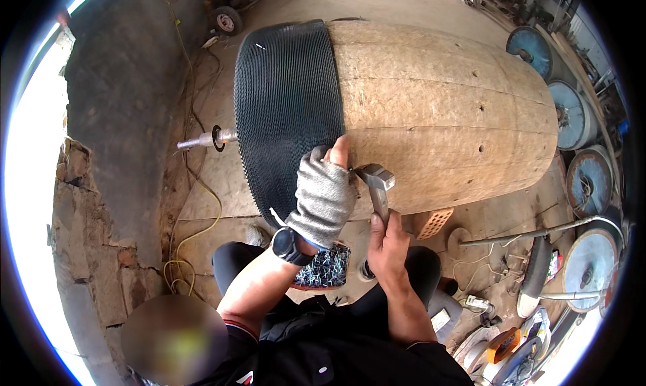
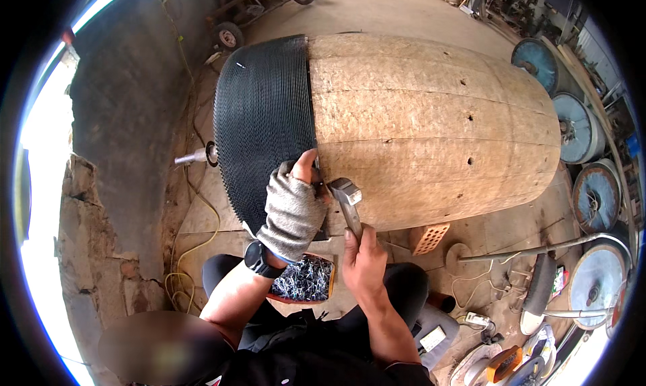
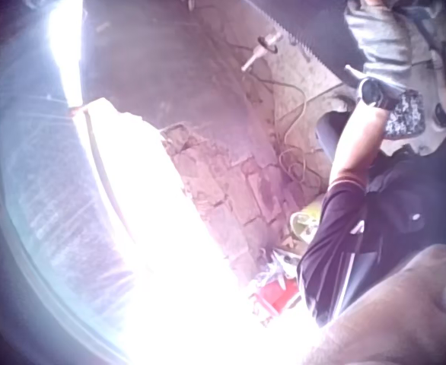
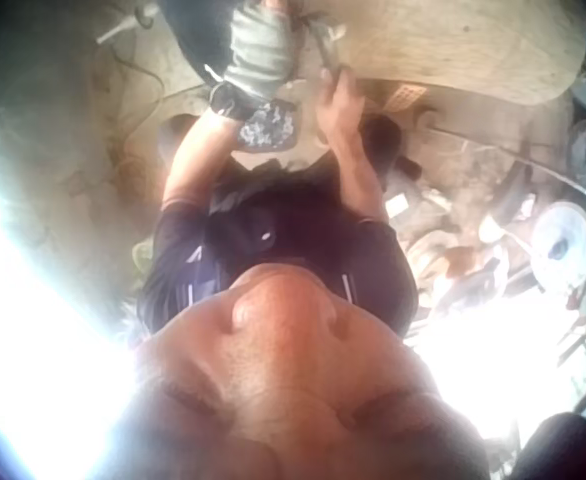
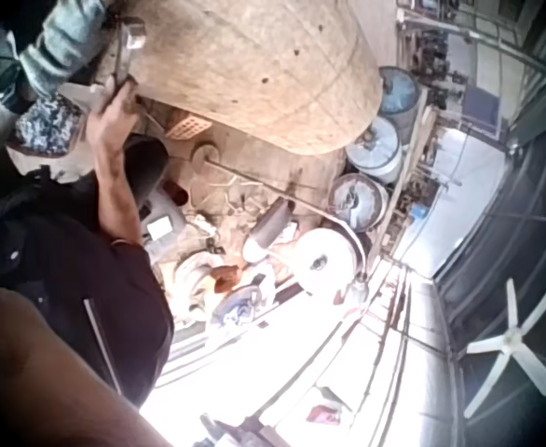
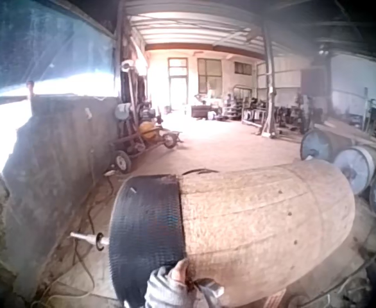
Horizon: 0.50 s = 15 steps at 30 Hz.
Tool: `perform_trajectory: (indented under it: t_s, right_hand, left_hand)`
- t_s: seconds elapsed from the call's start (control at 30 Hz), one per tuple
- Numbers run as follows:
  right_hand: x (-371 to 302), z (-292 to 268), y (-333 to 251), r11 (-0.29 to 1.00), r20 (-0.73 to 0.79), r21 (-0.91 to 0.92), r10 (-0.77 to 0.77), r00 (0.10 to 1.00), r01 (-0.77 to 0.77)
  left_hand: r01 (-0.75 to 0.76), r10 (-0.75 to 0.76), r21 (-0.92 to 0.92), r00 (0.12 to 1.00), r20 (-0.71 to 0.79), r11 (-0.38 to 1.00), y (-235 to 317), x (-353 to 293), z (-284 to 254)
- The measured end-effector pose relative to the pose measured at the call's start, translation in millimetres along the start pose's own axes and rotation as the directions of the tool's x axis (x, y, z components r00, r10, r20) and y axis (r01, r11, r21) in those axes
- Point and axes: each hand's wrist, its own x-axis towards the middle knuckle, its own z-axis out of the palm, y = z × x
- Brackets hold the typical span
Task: The person sits in a workshop and repeatedly hammers nails into a black fabric strip wrapped around a large wooden drum. They pick nails from a container and use a hammer to secure the fabric to the drum surface.
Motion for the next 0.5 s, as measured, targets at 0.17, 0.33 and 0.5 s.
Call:
perform_trajectory:
  t_s: [0.17, 0.33, 0.5]
  right_hand:
    - [6, -11, -16, 0.996, -0.036, 0.03, -0.079, 0.996, 0.08]
    - [8, -13, -15, 0.994, -0.035, 0.021, -0.103, 0.994, 0.104]
    - [11, -12, -15, 0.985, -0.018, -0.1, -0.146, 0.989, 0.144]
  left_hand:
    - [0.15, -0.133, -0.12, 0.981, 0.139, 0.981, -1, -2, -8]
    - [0.041, -0.042, 0.017, 0.997, 0.061, 0.999, 4, 3, 5]
    - [0.078, -0.078, 0.151, 0.997, -0.001, 0.986, 3, -1, 19]
